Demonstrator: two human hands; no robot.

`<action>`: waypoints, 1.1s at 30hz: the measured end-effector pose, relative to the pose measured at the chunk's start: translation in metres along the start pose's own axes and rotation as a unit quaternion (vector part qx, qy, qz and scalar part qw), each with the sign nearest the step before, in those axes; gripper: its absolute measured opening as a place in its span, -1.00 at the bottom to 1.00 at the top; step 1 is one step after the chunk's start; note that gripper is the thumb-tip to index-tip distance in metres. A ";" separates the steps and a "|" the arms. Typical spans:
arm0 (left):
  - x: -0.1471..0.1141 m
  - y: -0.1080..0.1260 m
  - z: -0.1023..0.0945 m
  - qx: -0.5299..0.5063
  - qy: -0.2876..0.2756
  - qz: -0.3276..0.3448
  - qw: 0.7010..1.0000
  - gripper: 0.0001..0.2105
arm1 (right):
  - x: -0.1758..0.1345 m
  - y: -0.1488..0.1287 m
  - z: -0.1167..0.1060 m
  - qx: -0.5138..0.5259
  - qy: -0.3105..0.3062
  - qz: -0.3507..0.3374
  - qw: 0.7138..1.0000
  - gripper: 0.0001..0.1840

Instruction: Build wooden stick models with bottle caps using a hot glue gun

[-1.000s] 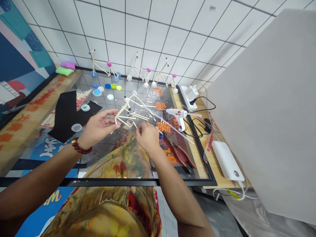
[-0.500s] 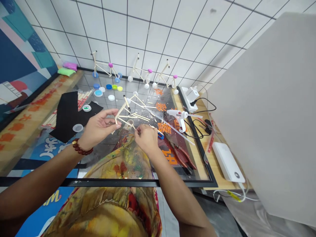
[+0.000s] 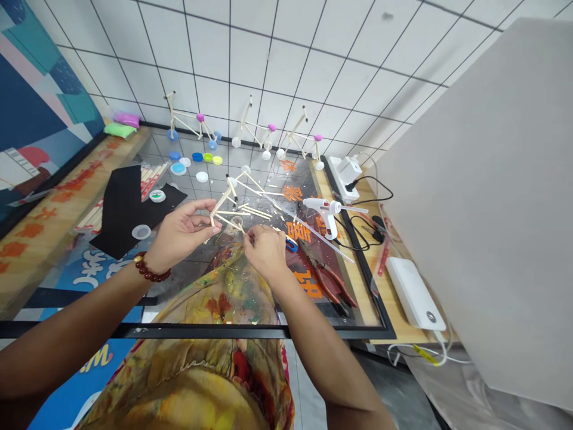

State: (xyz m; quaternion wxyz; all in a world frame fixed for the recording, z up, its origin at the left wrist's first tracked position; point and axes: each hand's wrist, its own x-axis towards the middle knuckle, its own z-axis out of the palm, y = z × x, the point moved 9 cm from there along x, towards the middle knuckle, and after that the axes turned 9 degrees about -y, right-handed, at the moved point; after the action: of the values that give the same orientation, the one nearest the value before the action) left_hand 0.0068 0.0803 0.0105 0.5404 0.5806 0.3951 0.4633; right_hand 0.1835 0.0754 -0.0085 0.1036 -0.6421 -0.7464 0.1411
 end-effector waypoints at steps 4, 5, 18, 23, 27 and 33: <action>0.001 -0.001 0.002 -0.013 -0.001 -0.001 1.000 -0.45 | 0.000 0.000 0.000 0.002 0.001 -0.002 1.000 -0.79; 0.001 -0.001 0.002 -0.015 0.000 0.000 1.000 -0.45 | 0.000 0.000 0.001 0.001 0.002 -0.002 1.000 -0.79; 0.001 -0.002 0.003 -0.015 0.003 0.002 1.000 -0.46 | 0.000 -0.003 0.001 -0.004 -0.002 -0.006 1.000 -0.79; 0.001 -0.001 0.003 -0.007 0.000 0.005 1.000 -0.48 | -0.001 -0.004 0.000 0.001 0.002 -0.010 1.000 -0.81; 0.001 -0.001 0.003 0.001 0.002 0.013 1.000 -0.48 | -0.001 -0.005 0.000 0.000 0.010 -0.018 1.000 -0.83; 0.001 0.001 0.004 0.007 -0.001 0.019 1.000 -0.50 | -0.001 -0.005 0.003 -0.008 0.028 -0.029 0.999 -0.79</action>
State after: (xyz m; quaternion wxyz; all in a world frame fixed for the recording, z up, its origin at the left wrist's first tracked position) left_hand 0.0108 0.0797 0.0112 0.5276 0.5924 0.3867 0.4702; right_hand 0.1783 0.0732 -0.0097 0.1234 -0.6245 -0.7627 0.1144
